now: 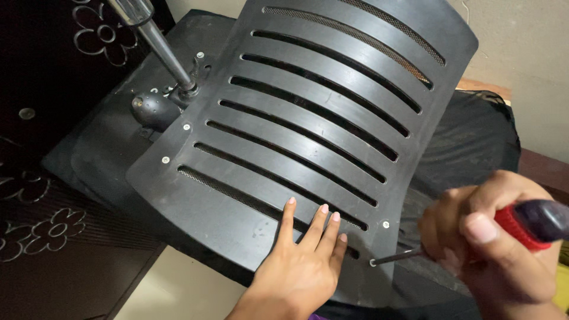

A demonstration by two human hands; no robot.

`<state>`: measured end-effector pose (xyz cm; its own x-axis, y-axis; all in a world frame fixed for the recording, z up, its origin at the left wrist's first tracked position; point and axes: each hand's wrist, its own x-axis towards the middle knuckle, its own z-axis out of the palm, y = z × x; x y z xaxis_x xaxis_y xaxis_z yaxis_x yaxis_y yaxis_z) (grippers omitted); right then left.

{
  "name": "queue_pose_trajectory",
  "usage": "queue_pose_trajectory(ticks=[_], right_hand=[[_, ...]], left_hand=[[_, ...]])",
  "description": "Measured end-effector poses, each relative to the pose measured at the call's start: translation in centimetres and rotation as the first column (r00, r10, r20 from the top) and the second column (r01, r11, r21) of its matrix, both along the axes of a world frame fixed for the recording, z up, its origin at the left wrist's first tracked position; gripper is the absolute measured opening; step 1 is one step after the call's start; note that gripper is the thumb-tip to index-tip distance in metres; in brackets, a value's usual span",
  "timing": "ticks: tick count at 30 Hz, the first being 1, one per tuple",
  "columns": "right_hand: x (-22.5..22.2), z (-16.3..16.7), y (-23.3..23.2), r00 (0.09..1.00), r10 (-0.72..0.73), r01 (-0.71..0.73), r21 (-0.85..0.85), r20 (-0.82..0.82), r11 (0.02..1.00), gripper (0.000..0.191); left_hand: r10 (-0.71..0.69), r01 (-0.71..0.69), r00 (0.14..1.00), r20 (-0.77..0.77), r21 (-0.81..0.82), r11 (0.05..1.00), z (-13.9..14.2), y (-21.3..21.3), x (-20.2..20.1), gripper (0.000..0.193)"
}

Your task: The person uses a red-handled screwdriver to unscrew the screws fastening the backrest of an office chair, then lifts the backrest away and sets it aside. They continue removing screws from the seat mechanism and handle the armrest and loose screws while working over the chair base laid on a bed.

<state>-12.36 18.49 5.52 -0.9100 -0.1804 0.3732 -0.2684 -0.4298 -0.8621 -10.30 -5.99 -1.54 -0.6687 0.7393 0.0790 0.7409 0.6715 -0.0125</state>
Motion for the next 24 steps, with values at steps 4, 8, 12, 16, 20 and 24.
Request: queue_pose_trajectory(ticks=[4,8,12,16,20,24], right_hand=[[0.7,0.3,-1.0,0.993,-0.114,0.114,0.036,-0.005,0.993,0.011],[1.8,0.8,-2.5,0.899,-0.439,0.431,0.161,0.016,0.888,0.011],[3.1,0.3,-3.4,0.577,-0.817,0.709,0.494,0.005,0.504,0.039],[3.6,-2.4,-2.6,0.595,-0.801,0.776,0.304,-0.062,0.552,0.045],[2.8,-2.9,0.9,0.872,-0.489,0.488,0.072,-0.008,0.87,0.039],[0.6,-0.6,2.3,0.932,-0.327,0.296,0.195,0.155,0.935,0.047]], left_hand=[[0.01,-0.01,1.0,-0.002,0.04,0.999,-0.2,0.0,0.1,0.049],[0.01,-0.01,1.0,0.01,-0.006,1.0,-0.2,0.1,0.1,0.052],[0.0,0.0,1.0,0.01,-0.011,1.0,0.2,0.1,0.1,0.055],[-0.004,0.005,1.0,0.025,-0.032,0.999,1.0,0.1,0.0,0.059],[-0.008,0.019,0.995,0.104,-0.1,0.995,1.8,0.2,-0.3,0.07],[-0.008,0.023,0.991,0.132,-0.114,0.993,2.0,0.3,-0.6,0.068]])
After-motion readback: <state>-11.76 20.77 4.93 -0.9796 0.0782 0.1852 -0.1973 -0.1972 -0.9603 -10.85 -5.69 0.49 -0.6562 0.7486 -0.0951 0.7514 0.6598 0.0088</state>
